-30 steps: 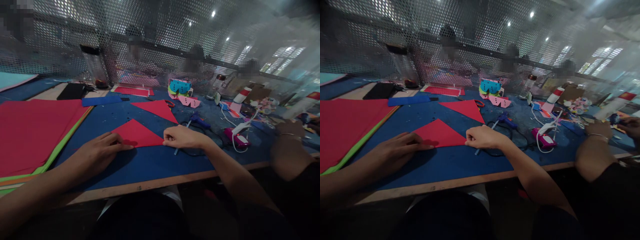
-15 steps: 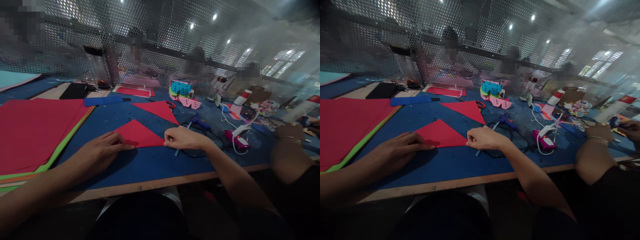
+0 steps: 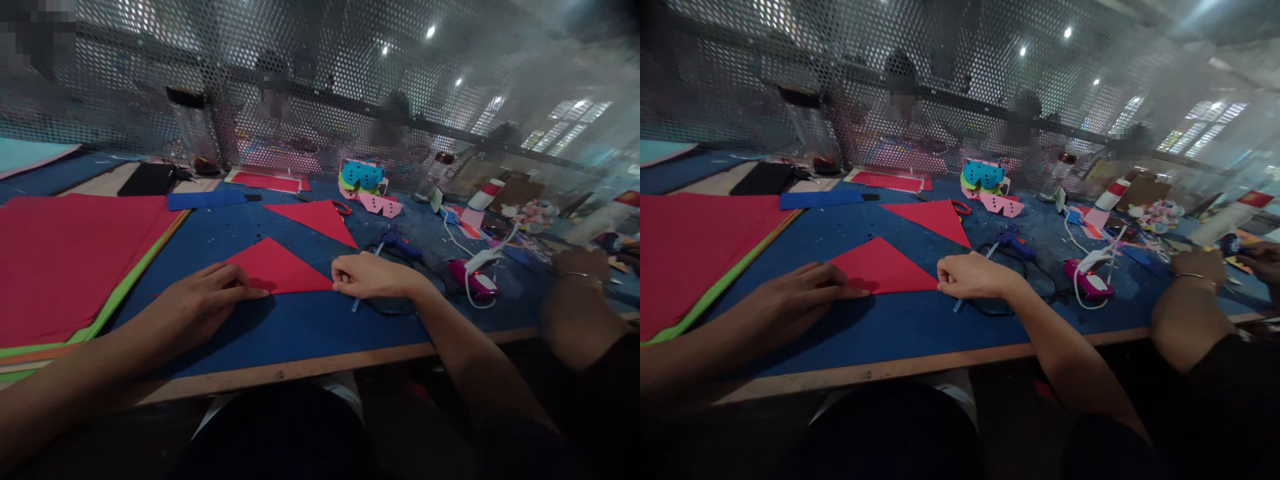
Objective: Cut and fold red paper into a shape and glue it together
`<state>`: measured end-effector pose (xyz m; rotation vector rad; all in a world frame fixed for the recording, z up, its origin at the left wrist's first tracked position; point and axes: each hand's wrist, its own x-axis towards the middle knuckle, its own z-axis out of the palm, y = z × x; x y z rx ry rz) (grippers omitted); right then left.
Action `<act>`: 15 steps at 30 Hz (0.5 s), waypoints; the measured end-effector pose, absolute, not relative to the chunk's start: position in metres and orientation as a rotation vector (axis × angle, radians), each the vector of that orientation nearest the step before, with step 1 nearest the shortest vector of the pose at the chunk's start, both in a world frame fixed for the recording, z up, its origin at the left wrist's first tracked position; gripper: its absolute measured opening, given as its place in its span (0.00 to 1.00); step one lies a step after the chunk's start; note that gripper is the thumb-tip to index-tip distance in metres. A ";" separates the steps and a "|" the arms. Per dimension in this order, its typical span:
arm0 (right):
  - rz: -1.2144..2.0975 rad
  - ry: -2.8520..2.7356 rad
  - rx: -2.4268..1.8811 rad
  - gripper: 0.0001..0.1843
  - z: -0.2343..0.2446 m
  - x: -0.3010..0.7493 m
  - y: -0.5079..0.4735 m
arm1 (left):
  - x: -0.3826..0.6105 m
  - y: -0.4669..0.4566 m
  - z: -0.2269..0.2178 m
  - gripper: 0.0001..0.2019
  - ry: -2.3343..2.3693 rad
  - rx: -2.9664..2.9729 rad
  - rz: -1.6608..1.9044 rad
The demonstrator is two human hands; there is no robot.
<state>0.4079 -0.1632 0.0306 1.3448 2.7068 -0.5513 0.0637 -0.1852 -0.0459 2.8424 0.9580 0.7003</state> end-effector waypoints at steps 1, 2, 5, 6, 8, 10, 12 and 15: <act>-0.567 2.692 1.350 0.03 0.031 0.409 -0.163 | 0.064 -0.185 -0.046 0.21 0.961 2.847 0.703; -0.586 2.676 1.362 0.03 0.031 0.410 -0.163 | 0.064 -0.185 -0.046 0.21 0.968 2.848 0.697; -0.627 2.647 1.397 0.04 0.032 0.412 -0.162 | 0.064 -0.186 -0.045 0.22 0.977 2.839 0.686; -0.630 2.648 1.399 0.05 0.032 0.413 -0.162 | 0.065 -0.186 -0.044 0.22 0.971 2.839 0.692; -0.633 2.656 1.394 0.05 0.031 0.413 -0.162 | 0.065 -0.186 -0.044 0.22 0.971 2.845 0.687; -0.631 2.660 1.396 0.06 0.032 0.412 -0.162 | 0.064 -0.186 -0.044 0.22 0.965 2.864 0.695; -0.632 2.651 1.401 0.09 0.033 0.412 -0.162 | 0.064 -0.186 -0.045 0.22 0.971 2.867 0.696; -0.670 2.627 1.415 0.11 0.035 0.413 -0.163 | 0.065 -0.186 -0.045 0.22 0.977 2.841 0.695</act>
